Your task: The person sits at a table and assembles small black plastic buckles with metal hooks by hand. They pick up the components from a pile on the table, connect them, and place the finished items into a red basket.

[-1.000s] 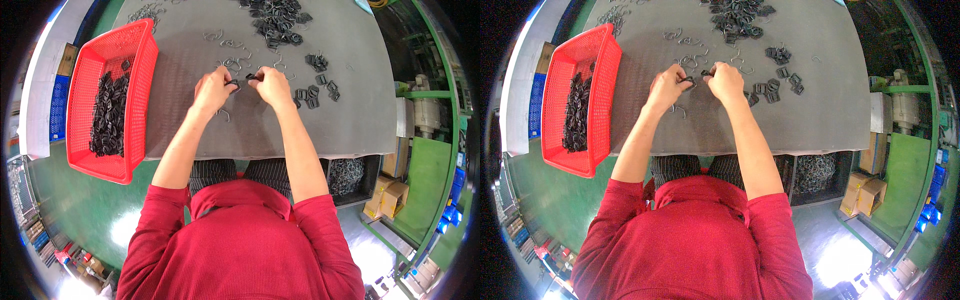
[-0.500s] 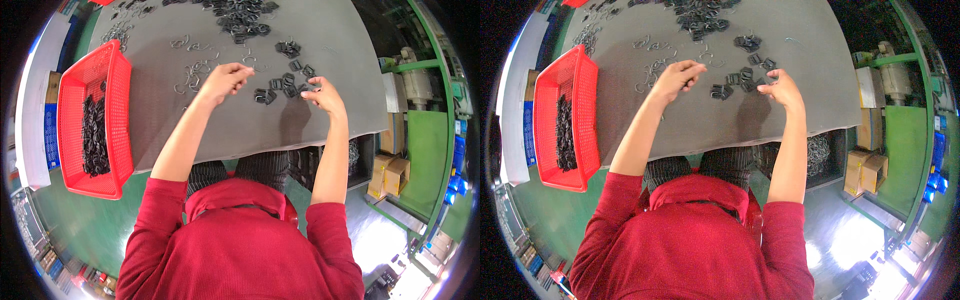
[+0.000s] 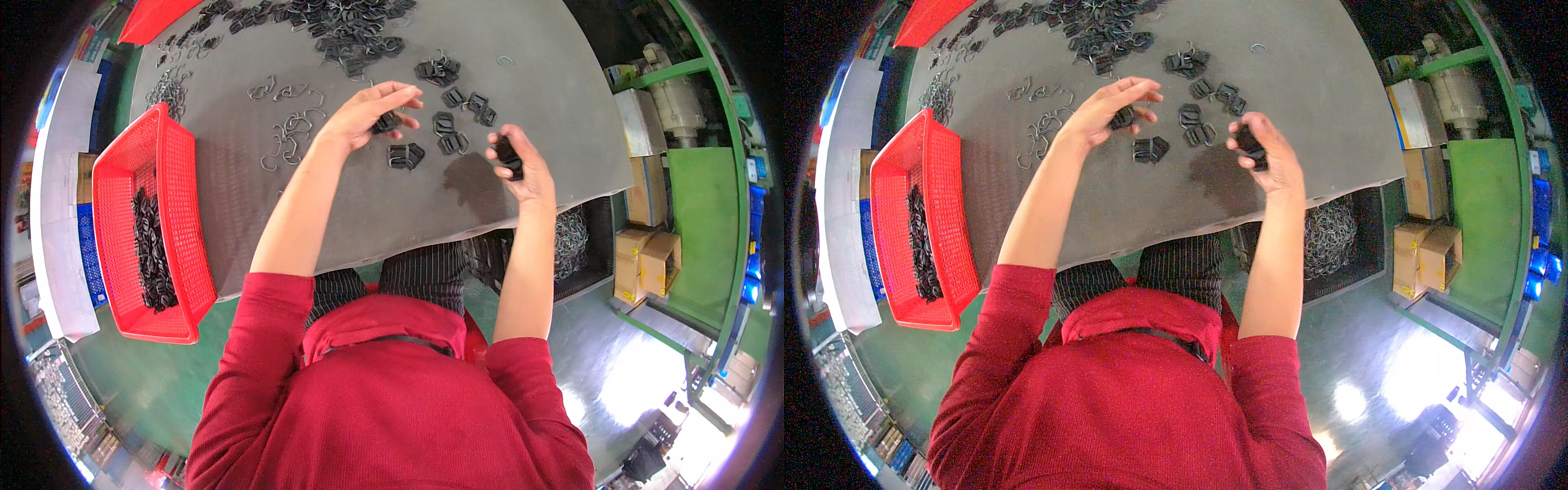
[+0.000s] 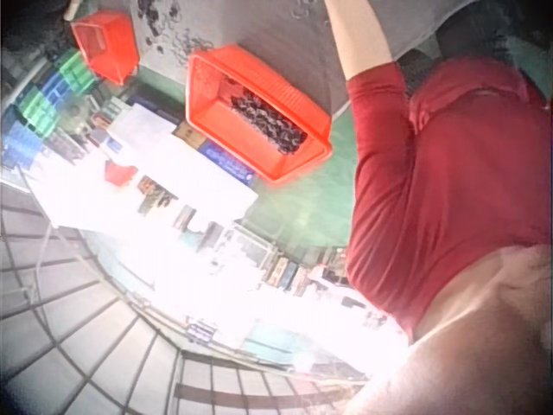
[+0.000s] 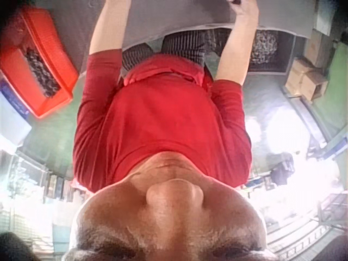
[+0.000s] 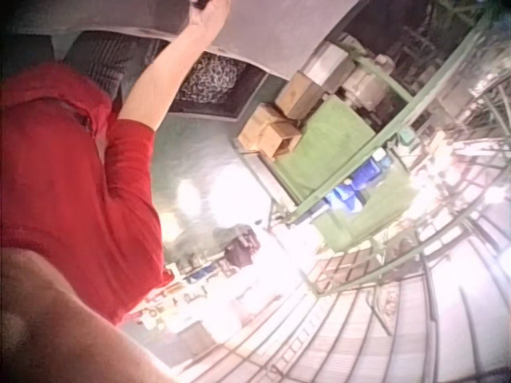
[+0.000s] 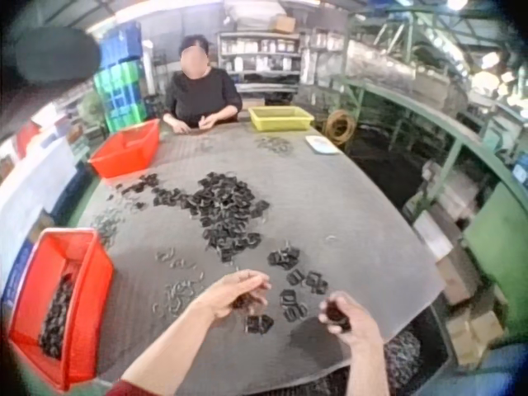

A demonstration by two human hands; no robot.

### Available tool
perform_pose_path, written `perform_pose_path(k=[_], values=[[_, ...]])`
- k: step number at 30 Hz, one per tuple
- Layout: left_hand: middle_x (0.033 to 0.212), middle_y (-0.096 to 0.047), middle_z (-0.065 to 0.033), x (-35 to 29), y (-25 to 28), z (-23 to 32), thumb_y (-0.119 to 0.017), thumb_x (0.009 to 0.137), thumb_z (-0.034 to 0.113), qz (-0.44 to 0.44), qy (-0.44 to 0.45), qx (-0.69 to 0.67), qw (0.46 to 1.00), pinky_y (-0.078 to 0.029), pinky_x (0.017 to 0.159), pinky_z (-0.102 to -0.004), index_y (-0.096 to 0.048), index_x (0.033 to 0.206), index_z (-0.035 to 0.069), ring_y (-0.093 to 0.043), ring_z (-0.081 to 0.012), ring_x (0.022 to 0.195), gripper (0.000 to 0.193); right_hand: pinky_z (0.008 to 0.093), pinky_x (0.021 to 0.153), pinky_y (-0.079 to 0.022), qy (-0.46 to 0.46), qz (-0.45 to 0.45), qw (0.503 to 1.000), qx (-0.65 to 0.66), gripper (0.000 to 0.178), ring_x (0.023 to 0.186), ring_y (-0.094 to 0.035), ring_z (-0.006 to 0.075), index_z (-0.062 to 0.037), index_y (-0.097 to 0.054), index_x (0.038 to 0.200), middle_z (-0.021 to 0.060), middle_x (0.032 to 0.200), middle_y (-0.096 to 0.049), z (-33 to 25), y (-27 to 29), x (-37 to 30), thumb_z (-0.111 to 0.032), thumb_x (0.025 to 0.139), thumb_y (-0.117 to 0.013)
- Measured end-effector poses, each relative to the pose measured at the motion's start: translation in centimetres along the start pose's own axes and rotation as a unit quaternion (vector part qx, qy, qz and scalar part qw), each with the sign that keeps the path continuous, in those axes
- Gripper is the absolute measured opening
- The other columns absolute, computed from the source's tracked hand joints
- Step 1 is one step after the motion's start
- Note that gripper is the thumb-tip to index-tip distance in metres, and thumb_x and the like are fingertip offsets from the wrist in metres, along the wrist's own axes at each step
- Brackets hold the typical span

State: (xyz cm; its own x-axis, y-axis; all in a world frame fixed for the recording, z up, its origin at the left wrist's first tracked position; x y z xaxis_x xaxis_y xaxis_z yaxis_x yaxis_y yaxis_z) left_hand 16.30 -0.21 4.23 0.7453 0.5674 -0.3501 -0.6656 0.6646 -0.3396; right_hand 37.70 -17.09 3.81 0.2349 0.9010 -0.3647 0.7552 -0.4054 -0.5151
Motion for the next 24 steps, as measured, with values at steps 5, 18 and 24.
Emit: perform_pose_path(k=[5, 18, 24], values=[[0.085, -0.066, -0.0105, 4.7, -3.5, -2.6, -0.070, 0.075, 0.037, 0.168, -0.099, 0.509, 0.838, -0.050, 0.067, -0.0322, -0.066, 0.090, 0.006, -0.063, -0.0206, 0.076, 0.035, 0.0338, 0.062, -0.048, 0.021, 0.133, 0.829, -0.542, 0.032, 0.081, -0.063, 0.0234, -0.0049, -0.061, 0.091, 0.0089, 0.083, -0.065, 1.7, -3.1, 2.7, -0.030, 0.074, -0.073], [0.087, -0.063, -0.0021, -3.7, 3.2, 0.5, -0.065, 0.084, 0.032, 0.024, -0.034, 0.026, 0.999, -0.043, 0.051, -0.0227, -0.063, 0.092, 0.009, -0.058, -0.0104, 0.070, 0.024, 0.0175, 0.046, -0.031, 0.023, 0.111, 0.955, -0.274, 0.020, 0.054, -0.042, 0.0033, -0.0056, -0.064, 0.087, -0.0048, 0.067, -0.052, 1.9, -3.0, 2.5, -0.018, 0.075, -0.075], [0.068, -0.061, -0.0092, -4.3, 0.0, -2.6, -0.073, 0.072, 0.031, 0.143, -0.091, 0.500, 0.849, -0.046, 0.060, -0.0308, -0.065, 0.092, 0.004, -0.058, -0.0161, 0.063, 0.034, 0.0172, 0.041, -0.027, 0.034, -0.008, 0.999, -0.040, 0.019, 0.055, -0.044, 0.0053, -0.0064, -0.059, 0.095, -0.0002, 0.074, -0.053, 0.6, -3.0, 1.7, -0.016, 0.081, -0.067]])
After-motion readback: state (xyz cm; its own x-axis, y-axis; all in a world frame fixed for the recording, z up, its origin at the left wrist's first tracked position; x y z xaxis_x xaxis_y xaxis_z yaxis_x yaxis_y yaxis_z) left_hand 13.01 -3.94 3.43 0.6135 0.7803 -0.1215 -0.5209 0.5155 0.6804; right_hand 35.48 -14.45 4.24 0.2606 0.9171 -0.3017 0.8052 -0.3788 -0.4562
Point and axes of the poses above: each hand's wrist, its own x-axis towards the middle knuckle, its own y-axis out of the back of the hand, z = x × y, the point moved 1 cm from there along x, towards the middle knuckle
